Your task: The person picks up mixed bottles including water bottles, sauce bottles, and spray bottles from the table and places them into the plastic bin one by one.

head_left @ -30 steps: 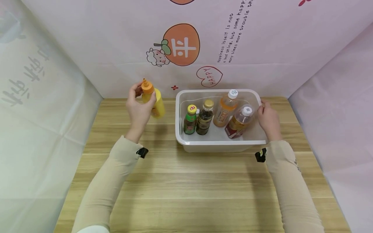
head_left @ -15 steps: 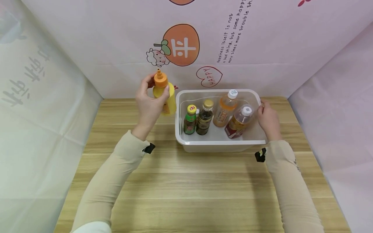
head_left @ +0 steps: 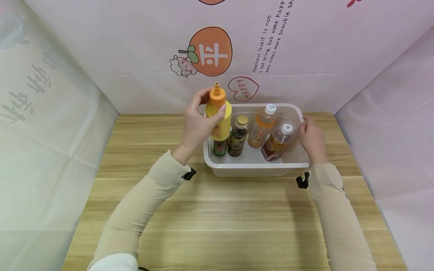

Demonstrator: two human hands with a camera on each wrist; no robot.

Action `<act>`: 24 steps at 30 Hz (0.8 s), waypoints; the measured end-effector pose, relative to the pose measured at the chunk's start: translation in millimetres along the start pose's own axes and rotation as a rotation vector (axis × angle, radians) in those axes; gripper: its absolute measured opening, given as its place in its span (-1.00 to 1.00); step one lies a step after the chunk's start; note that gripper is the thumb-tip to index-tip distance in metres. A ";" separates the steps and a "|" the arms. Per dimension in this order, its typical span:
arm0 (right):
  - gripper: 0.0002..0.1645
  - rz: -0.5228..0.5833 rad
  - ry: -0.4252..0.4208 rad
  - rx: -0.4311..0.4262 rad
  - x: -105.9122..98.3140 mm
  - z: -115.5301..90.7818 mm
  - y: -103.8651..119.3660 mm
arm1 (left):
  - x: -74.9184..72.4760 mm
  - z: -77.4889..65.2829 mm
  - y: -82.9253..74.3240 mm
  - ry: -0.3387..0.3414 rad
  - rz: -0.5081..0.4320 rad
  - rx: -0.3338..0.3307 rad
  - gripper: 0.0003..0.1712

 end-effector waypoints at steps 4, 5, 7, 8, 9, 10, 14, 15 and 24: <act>-0.40 -0.001 0.000 0.004 0.0 -0.6 -0.1 | 15.3 -4.0 -3.0 0.079 -0.003 -0.011 -0.45; -0.40 -0.002 -0.002 0.004 -0.1 -0.7 -0.1 | 19.2 -5.0 -3.5 0.099 -0.006 -0.014 -0.45; -0.40 0.000 -0.005 0.001 -0.1 -0.7 -0.2 | 26.6 -6.9 -4.4 0.136 -0.008 -0.018 -0.44; -0.41 0.002 -0.007 0.002 -0.1 -0.7 -0.4 | 30.3 -7.9 -4.3 0.152 -0.014 -0.019 -0.45; -0.41 0.004 -0.008 0.001 0.3 -0.3 -0.7 | 33.9 -8.8 -4.1 0.165 -0.014 -0.019 -0.45; -0.41 0.005 -0.010 -0.001 0.4 -0.3 -0.9 | 37.4 -9.8 -4.0 0.178 -0.013 -0.019 -0.45; -0.41 0.006 -0.017 -0.005 0.7 -0.3 -0.1 | 49.0 -13.4 -1.7 0.211 0.031 -0.023 -0.46; -0.41 0.008 -0.020 -0.006 0.5 -0.6 0.6 | 51.6 -14.3 -1.3 0.220 0.047 -0.028 -0.45; -0.40 0.010 0.006 0.010 -1.6 -1.7 1.9 | 73.0 -22.5 0.1 0.328 0.056 -0.056 -0.42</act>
Point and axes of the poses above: each hand's wrist, its own z-axis towards the middle knuckle, its own x-axis out of the palm, y = z × x, the point moved 3 cm from there along z, towards the middle knuckle, and after that the axes turned 1 degree about -y, right-handed, at the moved point
